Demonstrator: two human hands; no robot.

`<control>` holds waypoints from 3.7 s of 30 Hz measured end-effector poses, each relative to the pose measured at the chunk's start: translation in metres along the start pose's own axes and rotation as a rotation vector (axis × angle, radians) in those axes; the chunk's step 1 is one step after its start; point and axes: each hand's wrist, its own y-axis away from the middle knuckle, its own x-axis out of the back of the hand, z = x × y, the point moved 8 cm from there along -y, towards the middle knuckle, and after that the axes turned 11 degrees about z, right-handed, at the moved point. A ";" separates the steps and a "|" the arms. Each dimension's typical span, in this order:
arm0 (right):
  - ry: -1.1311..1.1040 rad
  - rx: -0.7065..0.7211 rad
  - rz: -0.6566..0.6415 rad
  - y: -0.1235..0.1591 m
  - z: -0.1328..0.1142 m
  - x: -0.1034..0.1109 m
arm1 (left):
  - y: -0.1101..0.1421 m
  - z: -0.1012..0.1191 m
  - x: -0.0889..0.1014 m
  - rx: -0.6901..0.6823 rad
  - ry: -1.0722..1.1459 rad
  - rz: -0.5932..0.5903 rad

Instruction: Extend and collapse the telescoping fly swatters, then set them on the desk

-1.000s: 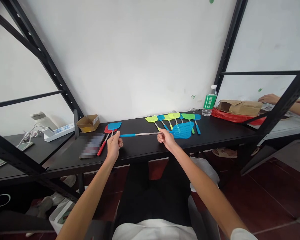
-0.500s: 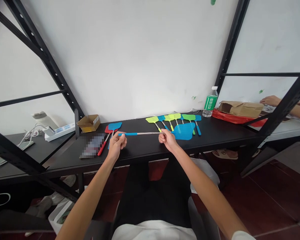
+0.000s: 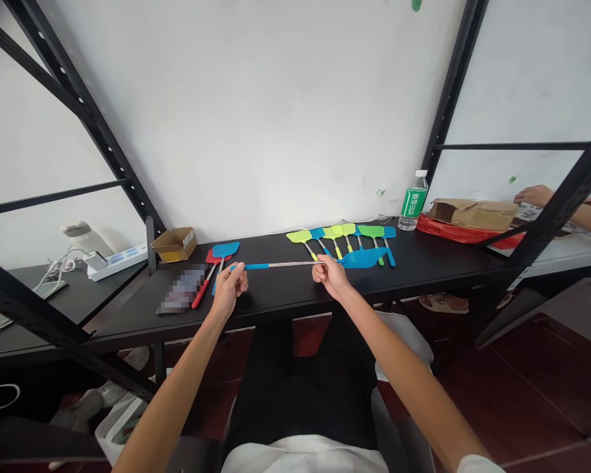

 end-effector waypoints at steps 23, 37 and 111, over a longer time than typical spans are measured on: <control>0.093 0.048 -0.056 0.002 0.000 -0.008 | -0.002 -0.005 0.018 0.032 0.081 0.259; 0.013 -0.005 -0.014 -0.001 0.002 0.000 | 0.005 0.003 -0.014 0.032 0.008 -0.098; 0.343 0.111 -0.194 0.006 0.005 -0.018 | 0.003 -0.021 0.000 0.158 0.130 0.309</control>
